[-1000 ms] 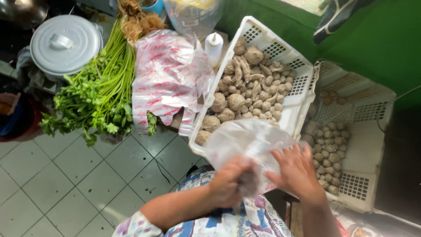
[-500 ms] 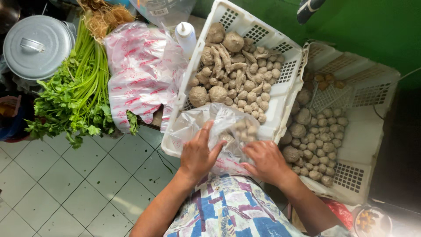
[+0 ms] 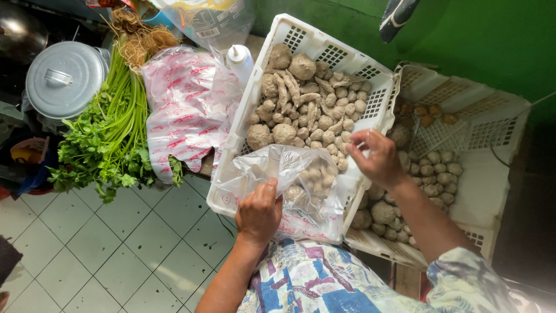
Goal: The person stands at a counter with white crates filled with round and elongated meatballs. They open a clear plastic bag, place meatballs into it one at a time from the crates, then lift and tie the filled bag and set it aside.
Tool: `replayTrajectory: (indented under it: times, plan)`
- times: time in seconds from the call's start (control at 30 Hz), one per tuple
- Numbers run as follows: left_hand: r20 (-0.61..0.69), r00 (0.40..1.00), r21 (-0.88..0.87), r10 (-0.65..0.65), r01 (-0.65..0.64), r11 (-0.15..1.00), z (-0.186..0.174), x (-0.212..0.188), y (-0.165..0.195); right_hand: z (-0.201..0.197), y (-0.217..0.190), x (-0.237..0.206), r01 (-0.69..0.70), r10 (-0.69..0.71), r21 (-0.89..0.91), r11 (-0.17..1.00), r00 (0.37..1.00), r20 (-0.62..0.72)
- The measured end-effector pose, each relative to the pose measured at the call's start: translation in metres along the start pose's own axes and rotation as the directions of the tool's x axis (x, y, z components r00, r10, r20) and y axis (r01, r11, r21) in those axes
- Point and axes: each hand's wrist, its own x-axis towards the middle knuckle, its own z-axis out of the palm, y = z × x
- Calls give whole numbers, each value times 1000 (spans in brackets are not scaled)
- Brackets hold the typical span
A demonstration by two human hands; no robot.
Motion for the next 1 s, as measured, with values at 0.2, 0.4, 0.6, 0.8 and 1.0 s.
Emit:
replayTrajectory:
  times: [0.2,0.4,0.6,0.8,1.0]
  plan:
    - [9,1000,-7,6,-6,1000,-4,0,2,10,-3,14,-19,13,-219,975,999,-30]
    - [18,1000,-3,-4,4,1000,-13,3,4,21,-9,15,-18,-9,-368,930,997,-72]
    - [33,999,-2,30,-30,1000,-18,4,5,22,-10,14,-3,-30,-423,906,997,-71]
    - [44,998,-46,38,-36,998,-17,4,1,25,-9,11,-58,15,-449,892,995,-99]
    - [48,998,-40,36,-34,999,-24,3,-2,34,-3,15,-61,9,-468,881,994,-111]
